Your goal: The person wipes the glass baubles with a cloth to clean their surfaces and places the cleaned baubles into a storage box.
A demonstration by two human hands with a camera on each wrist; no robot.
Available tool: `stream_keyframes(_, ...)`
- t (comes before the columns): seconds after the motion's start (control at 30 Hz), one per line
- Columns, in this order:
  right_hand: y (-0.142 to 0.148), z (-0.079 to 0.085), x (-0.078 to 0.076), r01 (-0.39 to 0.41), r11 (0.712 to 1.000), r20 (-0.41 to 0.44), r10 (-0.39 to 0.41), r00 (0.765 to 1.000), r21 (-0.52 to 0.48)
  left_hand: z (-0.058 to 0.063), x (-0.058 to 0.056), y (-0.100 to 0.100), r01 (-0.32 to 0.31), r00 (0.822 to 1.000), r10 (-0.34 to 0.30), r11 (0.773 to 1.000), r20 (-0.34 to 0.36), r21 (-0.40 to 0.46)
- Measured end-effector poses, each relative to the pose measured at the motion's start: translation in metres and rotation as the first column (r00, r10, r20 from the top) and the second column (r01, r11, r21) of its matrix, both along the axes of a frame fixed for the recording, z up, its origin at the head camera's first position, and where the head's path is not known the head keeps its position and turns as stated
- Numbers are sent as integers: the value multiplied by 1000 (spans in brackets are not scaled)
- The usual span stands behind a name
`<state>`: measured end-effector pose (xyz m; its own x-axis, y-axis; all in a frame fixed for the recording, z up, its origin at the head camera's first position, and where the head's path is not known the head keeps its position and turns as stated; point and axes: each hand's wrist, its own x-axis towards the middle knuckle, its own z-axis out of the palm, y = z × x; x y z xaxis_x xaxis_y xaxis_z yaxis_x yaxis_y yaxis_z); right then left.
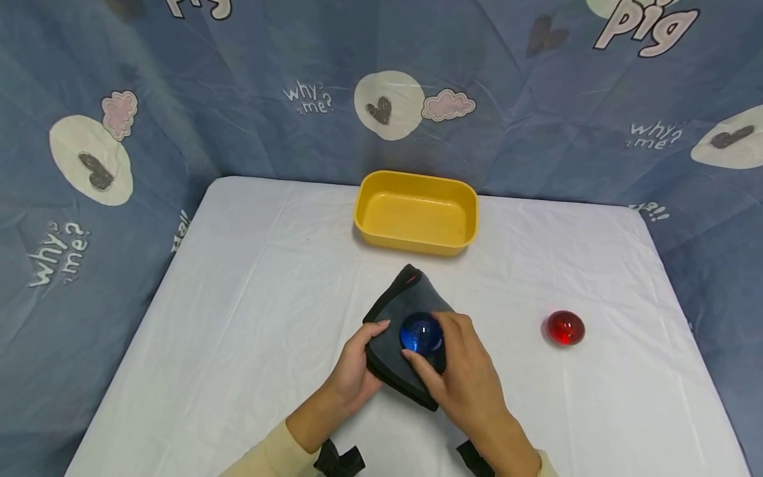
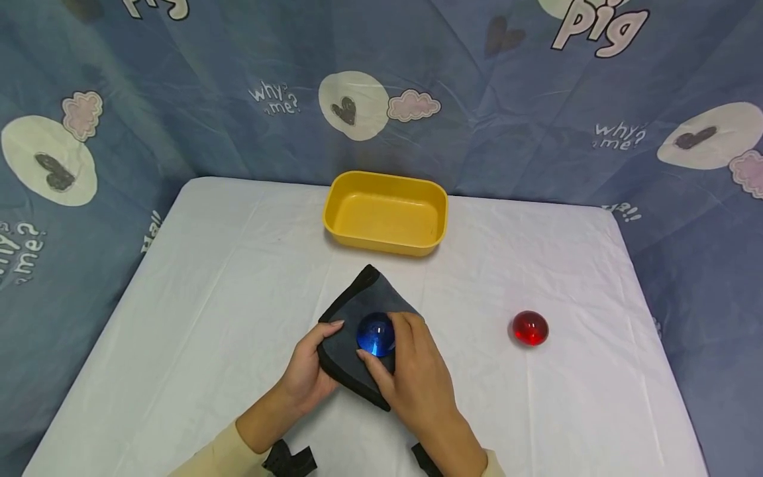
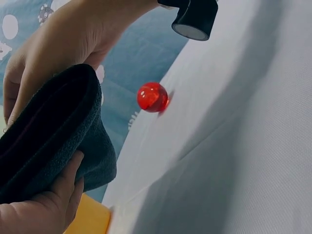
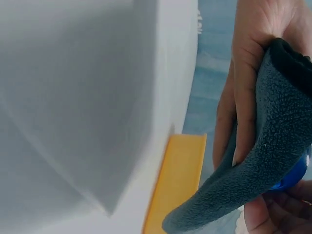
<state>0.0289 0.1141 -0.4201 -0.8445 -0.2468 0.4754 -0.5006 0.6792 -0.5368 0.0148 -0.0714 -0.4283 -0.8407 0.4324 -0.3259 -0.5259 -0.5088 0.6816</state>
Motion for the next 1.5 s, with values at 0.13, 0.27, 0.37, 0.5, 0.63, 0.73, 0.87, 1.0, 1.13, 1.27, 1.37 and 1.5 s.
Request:
stream_keyframes(0.13,0,-1,-1,23,999,17,-23,1000,-34,0,-1,0,5,1000,-5,1000,-1,-5)
stream_keyframes(0.27,-1,-2,-2,54,997,18,-53,998,-54,0,-1,0,1,1000,-1,1000,1,-5)
stream_keyframes(0.37,-1,-4,-2,77,995,40,-75,996,-65,0,0,0,-7,1000,7,1000,0,-3)
stream_keyframes(0.5,-1,-5,-1,104,993,96,-97,991,-64,0,1,1,-10,1000,10,1000,-2,-10)
stream_keyframes(0.63,-1,-4,0,111,993,146,-105,984,-39,1,1,0,-15,1000,15,1000,2,-16)
stream_keyframes(0.73,-1,-3,1,96,995,158,-93,983,-11,1,0,0,-22,1000,22,1000,-4,-13)
stream_keyframes(0.87,-1,-1,2,54,999,108,-53,993,-3,2,-2,-1,-25,1000,25,1000,-18,-5)
stream_keyframes(1.0,-1,0,1,6,1000,41,-6,999,-15,3,-3,-1,-30,999,30,1000,-10,3)
stream_keyframes(1.13,0,1,0,-18,1000,11,18,1000,1,3,-3,0,-38,999,38,999,-9,-2)
stream_keyframes(1.27,0,0,0,-19,1000,5,19,1000,12,3,-2,0,-33,999,33,999,-10,-10)
stream_keyframes(1.37,0,0,-1,-14,1000,6,14,1000,4,3,-2,0,-28,1000,28,1000,-10,-12)
stream_keyframes(1.5,0,0,-2,6,1000,5,-6,1000,-31,3,-2,-1,-8,1000,8,1000,-19,-17)
